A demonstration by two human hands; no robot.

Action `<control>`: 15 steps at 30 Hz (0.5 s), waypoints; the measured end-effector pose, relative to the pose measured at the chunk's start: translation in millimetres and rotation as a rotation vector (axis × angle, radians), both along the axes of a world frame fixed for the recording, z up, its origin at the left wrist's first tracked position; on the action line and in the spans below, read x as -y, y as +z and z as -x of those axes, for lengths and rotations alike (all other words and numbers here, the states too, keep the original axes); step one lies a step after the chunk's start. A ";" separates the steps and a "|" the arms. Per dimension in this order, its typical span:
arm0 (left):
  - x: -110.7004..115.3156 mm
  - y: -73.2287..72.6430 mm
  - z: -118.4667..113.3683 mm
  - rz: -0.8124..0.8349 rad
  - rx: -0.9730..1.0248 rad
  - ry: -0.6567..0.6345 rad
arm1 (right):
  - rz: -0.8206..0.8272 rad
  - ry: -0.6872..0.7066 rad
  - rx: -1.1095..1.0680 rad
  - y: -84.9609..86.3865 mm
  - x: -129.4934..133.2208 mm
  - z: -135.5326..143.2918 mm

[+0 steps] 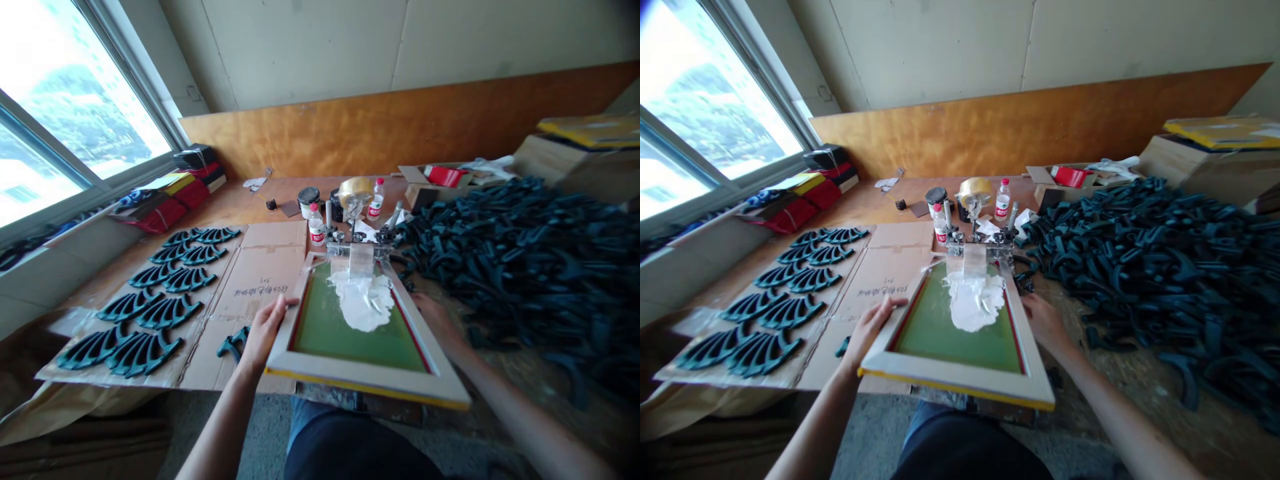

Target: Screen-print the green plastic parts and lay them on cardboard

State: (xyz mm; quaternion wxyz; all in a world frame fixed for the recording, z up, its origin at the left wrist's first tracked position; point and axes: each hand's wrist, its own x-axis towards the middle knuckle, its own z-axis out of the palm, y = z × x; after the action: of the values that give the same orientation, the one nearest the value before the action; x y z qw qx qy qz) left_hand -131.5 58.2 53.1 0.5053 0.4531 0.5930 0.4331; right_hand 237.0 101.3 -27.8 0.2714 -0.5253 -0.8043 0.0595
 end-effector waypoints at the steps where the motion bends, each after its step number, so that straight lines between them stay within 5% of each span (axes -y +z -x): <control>1: 8.2 -21.2 3.1 0.055 -0.025 -0.044 | -0.024 -0.050 -0.018 9.7 -9.5 -2.1; 4: 18.1 -79.9 5.1 0.083 -0.147 -0.103 | -0.110 -0.080 -0.002 38.3 -36.4 20.9; 7: 14.9 -111.9 3.3 0.066 -0.303 -0.099 | -0.054 0.042 0.183 51.8 -47.8 66.4; 11: 11.1 -116.7 4.3 0.078 -0.344 -0.131 | 0.100 0.161 0.331 38.5 -25.1 94.6; 15: 12.2 -114.9 5.5 0.072 -0.362 -0.124 | 0.046 0.449 0.294 28.8 10.4 75.8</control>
State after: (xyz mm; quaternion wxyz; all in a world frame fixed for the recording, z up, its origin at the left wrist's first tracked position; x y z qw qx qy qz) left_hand -137.1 46.0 -61.8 0.4320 0.5409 0.6605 0.2909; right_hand 161.2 90.8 1.0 0.1198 -0.3429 -0.9298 0.0596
